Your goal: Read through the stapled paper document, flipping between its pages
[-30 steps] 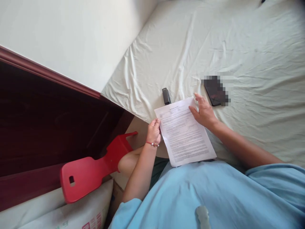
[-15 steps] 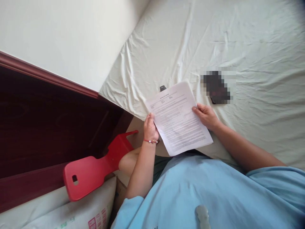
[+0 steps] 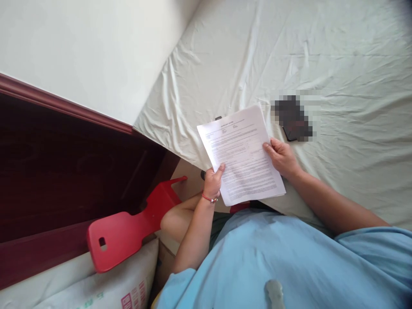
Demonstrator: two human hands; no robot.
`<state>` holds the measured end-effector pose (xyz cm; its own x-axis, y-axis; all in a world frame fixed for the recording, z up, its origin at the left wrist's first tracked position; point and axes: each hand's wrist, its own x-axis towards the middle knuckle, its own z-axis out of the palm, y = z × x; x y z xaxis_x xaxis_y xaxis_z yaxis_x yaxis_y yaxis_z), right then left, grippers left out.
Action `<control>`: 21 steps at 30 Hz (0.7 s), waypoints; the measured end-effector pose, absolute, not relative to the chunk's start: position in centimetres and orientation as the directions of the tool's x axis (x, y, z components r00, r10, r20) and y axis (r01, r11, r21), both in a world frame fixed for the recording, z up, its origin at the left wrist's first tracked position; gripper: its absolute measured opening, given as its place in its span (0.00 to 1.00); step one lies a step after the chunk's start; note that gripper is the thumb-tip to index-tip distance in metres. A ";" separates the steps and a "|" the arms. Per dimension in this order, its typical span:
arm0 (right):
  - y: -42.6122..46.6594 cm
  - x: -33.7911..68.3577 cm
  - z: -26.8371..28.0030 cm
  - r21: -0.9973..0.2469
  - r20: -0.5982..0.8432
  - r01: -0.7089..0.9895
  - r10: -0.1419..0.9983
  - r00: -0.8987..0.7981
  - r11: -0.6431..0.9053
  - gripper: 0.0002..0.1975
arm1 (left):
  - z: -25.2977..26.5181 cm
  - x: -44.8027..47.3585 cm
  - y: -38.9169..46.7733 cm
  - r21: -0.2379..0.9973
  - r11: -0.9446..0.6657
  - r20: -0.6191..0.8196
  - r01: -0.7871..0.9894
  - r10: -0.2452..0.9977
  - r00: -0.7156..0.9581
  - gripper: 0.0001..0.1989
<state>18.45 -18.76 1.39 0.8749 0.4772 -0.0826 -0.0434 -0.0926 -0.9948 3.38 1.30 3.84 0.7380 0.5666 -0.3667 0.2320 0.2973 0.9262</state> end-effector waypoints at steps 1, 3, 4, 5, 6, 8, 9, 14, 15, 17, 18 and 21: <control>-18.7 18.4 1.4 -0.993 -0.062 -0.008 0.453 0.889 -0.119 0.19 | 3.9 3.5 1.4 0.933 0.285 -0.350 0.220 0.573 0.741 0.27; -18.7 18.3 1.5 -0.985 -0.018 0.051 0.392 0.920 -0.165 0.17 | 3.8 3.8 1.7 0.937 0.292 -0.333 0.192 0.578 0.745 0.26; -18.6 18.3 1.5 -0.979 0.003 0.077 0.365 0.931 -0.187 0.15 | 3.7 3.9 1.8 0.936 0.303 -0.330 0.179 0.580 0.744 0.26; -18.5 18.2 1.5 -0.972 0.022 0.101 0.347 0.938 -0.210 0.14 | 3.5 3.9 2.0 0.935 0.312 -0.328 0.168 0.586 0.741 0.26; -18.4 18.1 1.5 -0.963 0.040 0.126 0.337 0.941 -0.236 0.12 | 3.2 3.9 2.2 0.935 0.316 -0.327 0.161 0.592 0.737 0.26; -18.3 17.9 1.5 -0.939 0.074 0.180 0.341 0.937 -0.293 0.10 | 2.6 3.9 2.4 0.938 0.307 -0.323 0.162 0.602 0.731 0.26; -18.3 17.9 1.5 -0.927 0.088 0.205 0.348 0.933 -0.313 0.09 | 2.3 3.9 2.5 0.940 0.300 -0.319 0.162 0.607 0.728 0.26; -18.4 17.9 1.4 -0.902 0.120 0.235 0.314 0.942 -0.361 0.09 | 1.8 3.8 2.4 0.951 0.258 -0.298 0.170 0.622 0.724 0.27; -18.5 18.0 1.4 -0.901 0.113 0.229 0.309 0.944 -0.369 0.09 | 1.7 3.8 2.3 0.953 0.249 -0.295 0.174 0.620 0.727 0.27; -18.5 18.1 1.4 -0.900 0.098 0.220 0.318 0.943 -0.376 0.10 | 1.7 3.9 2.4 0.955 0.237 -0.291 0.181 0.612 0.736 0.26; -18.5 18.1 1.4 -0.900 0.091 0.218 0.326 0.941 -0.378 0.11 | 1.7 3.9 2.4 0.956 0.232 -0.289 0.182 0.609 0.739 0.26; -18.5 18.2 1.5 -0.897 0.077 0.213 0.340 0.937 -0.386 0.11 | 1.5 3.9 2.6 0.956 0.222 -0.291 0.194 0.604 0.742 0.25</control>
<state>18.20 -18.50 1.46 0.9374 0.3396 0.0768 0.2135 -0.3862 -0.8974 3.88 2.64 1.47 0.7420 0.6039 -0.2911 0.1942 0.2221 0.9555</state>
